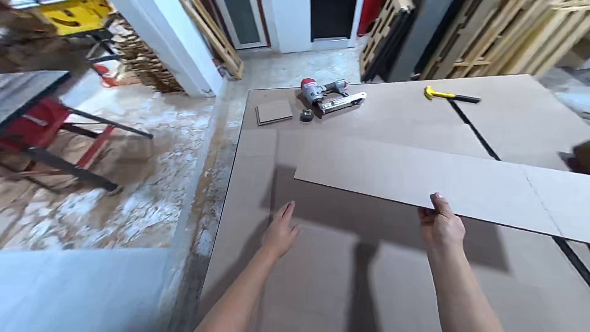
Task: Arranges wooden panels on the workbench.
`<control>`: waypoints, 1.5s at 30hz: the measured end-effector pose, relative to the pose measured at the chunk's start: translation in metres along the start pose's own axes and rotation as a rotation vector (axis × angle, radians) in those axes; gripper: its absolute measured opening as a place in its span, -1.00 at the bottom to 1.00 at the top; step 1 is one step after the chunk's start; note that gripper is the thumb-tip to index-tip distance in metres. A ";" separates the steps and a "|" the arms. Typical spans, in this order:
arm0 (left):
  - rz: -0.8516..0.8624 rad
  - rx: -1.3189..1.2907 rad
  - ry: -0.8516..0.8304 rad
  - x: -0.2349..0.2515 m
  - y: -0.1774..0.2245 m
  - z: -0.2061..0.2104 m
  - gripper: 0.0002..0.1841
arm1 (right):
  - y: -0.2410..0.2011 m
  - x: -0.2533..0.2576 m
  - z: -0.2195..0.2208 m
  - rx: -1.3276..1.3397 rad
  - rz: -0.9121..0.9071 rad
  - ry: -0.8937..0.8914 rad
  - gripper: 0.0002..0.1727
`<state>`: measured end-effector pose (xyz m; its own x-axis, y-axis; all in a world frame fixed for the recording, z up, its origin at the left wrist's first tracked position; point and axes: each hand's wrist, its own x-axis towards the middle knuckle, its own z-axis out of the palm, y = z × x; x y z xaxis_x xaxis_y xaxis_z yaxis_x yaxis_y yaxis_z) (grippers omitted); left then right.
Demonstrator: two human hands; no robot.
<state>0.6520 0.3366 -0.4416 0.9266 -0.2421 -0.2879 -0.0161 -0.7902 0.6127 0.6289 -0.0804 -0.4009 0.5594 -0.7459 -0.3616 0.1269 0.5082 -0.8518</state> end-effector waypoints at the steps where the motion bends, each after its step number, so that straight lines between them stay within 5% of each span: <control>1: -0.049 0.042 0.015 0.008 -0.008 0.001 -0.22 | 0.010 0.028 0.014 0.001 0.034 -0.024 -0.67; 9: -0.327 0.330 0.071 0.103 -0.043 -0.024 -0.25 | 0.108 0.178 0.122 -0.120 0.210 -0.032 -0.57; 16: -0.184 0.483 0.098 0.229 -0.056 -0.018 -0.09 | 0.174 0.208 0.165 -0.134 0.353 -0.048 -0.55; 21: -0.044 0.607 0.168 0.297 -0.083 -0.012 -0.21 | 0.134 0.222 0.133 -0.738 0.581 -0.491 -0.35; 23: -0.030 0.619 0.159 0.311 -0.096 -0.017 -0.22 | 0.096 0.241 0.104 -1.028 0.344 -0.475 -0.42; 25: 0.042 0.611 0.199 0.316 -0.114 -0.018 -0.19 | 0.069 0.283 0.066 -1.301 -0.157 -0.340 -0.54; 27: 0.100 0.602 0.236 0.316 -0.125 -0.011 -0.15 | 0.049 0.332 0.032 -1.510 -0.528 -0.323 -0.38; 29: 0.120 0.604 0.259 0.317 -0.127 -0.008 -0.14 | 0.048 0.378 0.010 -1.661 -0.708 -0.378 -0.16; 31: 0.122 0.591 0.253 0.316 -0.128 -0.008 -0.15 | 0.063 0.398 -0.005 -1.745 -0.751 -0.428 -0.08; 40: 0.194 0.569 0.305 0.313 -0.137 -0.006 -0.22 | 0.083 0.384 -0.022 -1.587 -0.897 -0.364 -0.35; 45: 0.181 0.557 0.328 0.315 -0.134 -0.007 -0.01 | 0.083 0.382 -0.015 -1.537 -0.770 -0.253 -0.31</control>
<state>0.9483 0.3702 -0.6089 0.9559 -0.2837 0.0757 -0.2917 -0.9472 0.1334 0.8408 -0.3297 -0.6149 0.8729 -0.4439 0.2024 -0.3423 -0.8529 -0.3942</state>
